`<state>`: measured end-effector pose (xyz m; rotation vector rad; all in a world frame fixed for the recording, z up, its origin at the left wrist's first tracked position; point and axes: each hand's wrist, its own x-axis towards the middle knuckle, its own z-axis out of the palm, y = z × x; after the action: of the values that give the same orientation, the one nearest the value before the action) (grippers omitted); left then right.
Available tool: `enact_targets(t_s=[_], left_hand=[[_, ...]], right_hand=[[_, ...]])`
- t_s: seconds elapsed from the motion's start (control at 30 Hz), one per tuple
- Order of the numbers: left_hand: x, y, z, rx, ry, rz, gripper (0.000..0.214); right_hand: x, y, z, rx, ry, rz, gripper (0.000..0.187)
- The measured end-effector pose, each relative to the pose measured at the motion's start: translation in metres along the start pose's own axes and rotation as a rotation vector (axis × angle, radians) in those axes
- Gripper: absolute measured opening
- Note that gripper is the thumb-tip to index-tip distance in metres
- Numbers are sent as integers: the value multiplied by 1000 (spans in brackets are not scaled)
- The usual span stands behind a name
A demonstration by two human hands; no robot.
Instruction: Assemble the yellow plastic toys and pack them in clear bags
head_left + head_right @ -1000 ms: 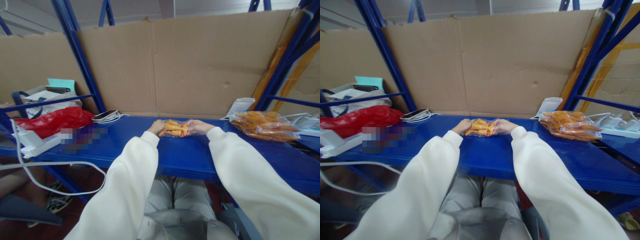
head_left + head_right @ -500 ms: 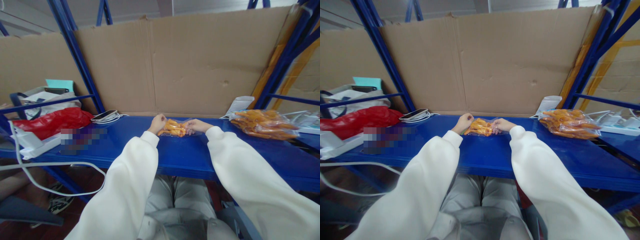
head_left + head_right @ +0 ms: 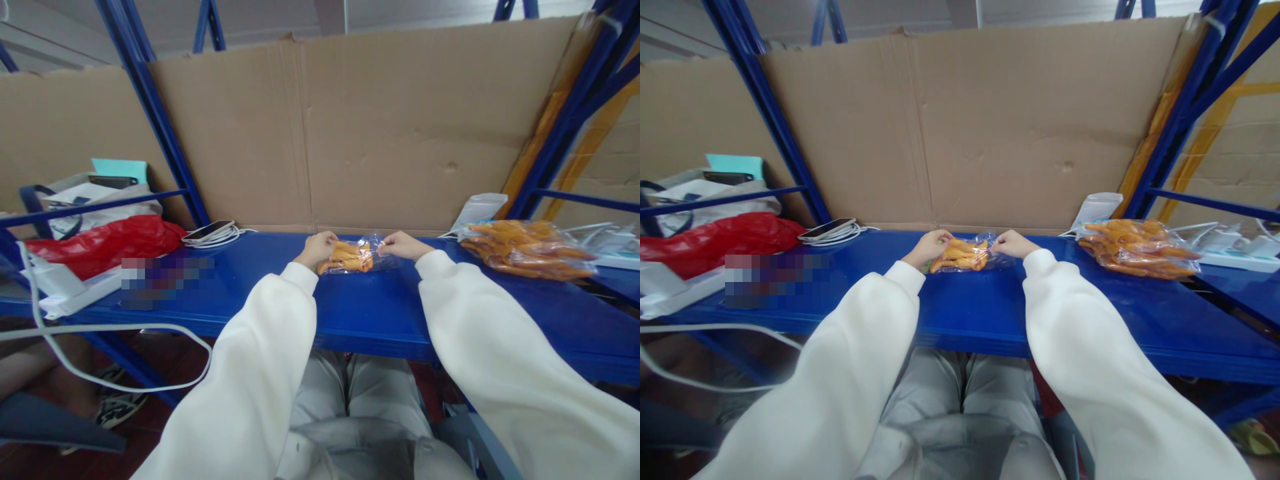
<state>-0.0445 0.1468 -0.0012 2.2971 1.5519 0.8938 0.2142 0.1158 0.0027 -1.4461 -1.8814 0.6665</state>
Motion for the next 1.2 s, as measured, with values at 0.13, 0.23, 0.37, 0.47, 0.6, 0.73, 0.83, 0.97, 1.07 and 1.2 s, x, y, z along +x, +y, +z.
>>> enact_targets(t_s=[0.13,0.23,0.37,0.47,0.6,0.73,0.83,0.97,1.07,1.2], left_hand=[[-3,9,-6,-18,23,17,25],[-4,14,-5,-173,-42,-23,33],[0,10,0,-255,36,-120,27],[3,3,3,-220,77,-256,18],[1,1,4,-299,-35,-353,7],[-1,5,3,-476,-191,-436,22],[-1,7,6,-604,-172,-436,26],[1,2,10,-773,-157,-462,23],[4,-3,13,-841,-166,-479,23],[6,-6,15,-895,-193,-476,17]], right_hand=[[-1,3,2,-330,345,66,12],[-7,-1,4,-451,508,143,10],[-10,-7,1,-372,496,278,23],[-9,-10,1,-176,257,424,46],[-11,-15,12,196,109,502,33],[-13,-18,22,465,229,496,24],[-12,-18,24,610,291,467,26],[-10,-16,24,721,291,442,26],[-9,-15,25,756,258,446,26],[-10,-15,25,768,193,461,31]])
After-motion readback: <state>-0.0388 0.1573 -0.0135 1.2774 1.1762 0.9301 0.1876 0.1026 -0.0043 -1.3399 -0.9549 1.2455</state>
